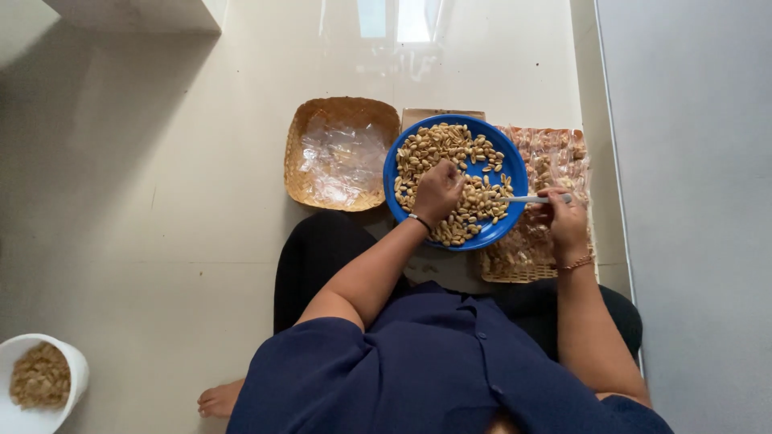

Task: Sorting through a bowl of nuts to remove impurities or specific pieces using a spoon and hands

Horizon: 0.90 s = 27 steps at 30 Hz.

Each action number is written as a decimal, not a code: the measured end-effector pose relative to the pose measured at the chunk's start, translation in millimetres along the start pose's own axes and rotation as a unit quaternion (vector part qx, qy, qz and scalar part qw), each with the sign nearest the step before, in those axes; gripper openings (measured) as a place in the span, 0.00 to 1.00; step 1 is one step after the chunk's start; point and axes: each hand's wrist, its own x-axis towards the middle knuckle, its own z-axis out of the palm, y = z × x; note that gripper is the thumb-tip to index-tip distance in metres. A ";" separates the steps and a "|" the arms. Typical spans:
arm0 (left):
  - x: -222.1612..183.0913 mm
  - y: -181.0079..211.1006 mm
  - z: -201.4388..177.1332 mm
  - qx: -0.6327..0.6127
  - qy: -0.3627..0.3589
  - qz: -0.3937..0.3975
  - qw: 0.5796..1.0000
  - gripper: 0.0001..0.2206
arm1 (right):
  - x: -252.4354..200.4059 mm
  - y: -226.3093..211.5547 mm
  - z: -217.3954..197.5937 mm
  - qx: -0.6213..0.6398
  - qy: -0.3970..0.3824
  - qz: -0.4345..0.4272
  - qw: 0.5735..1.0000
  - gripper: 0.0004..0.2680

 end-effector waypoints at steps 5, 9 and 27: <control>-5.6 -0.7 -0.1 0.073 -0.020 0.023 0.997 0.11 | -20.8 -45.4 -1.9 -0.003 0.029 -0.059 0.998 0.06; -8.6 6.9 6.3 0.084 -0.036 0.046 0.995 0.10 | -26.9 -73.2 6.9 -0.042 0.019 -0.123 0.991 0.06; -15.2 -4.9 17.7 0.105 -0.069 0.049 0.991 0.13 | -79.1 -134.4 56.6 -0.326 -0.016 -0.372 0.869 0.05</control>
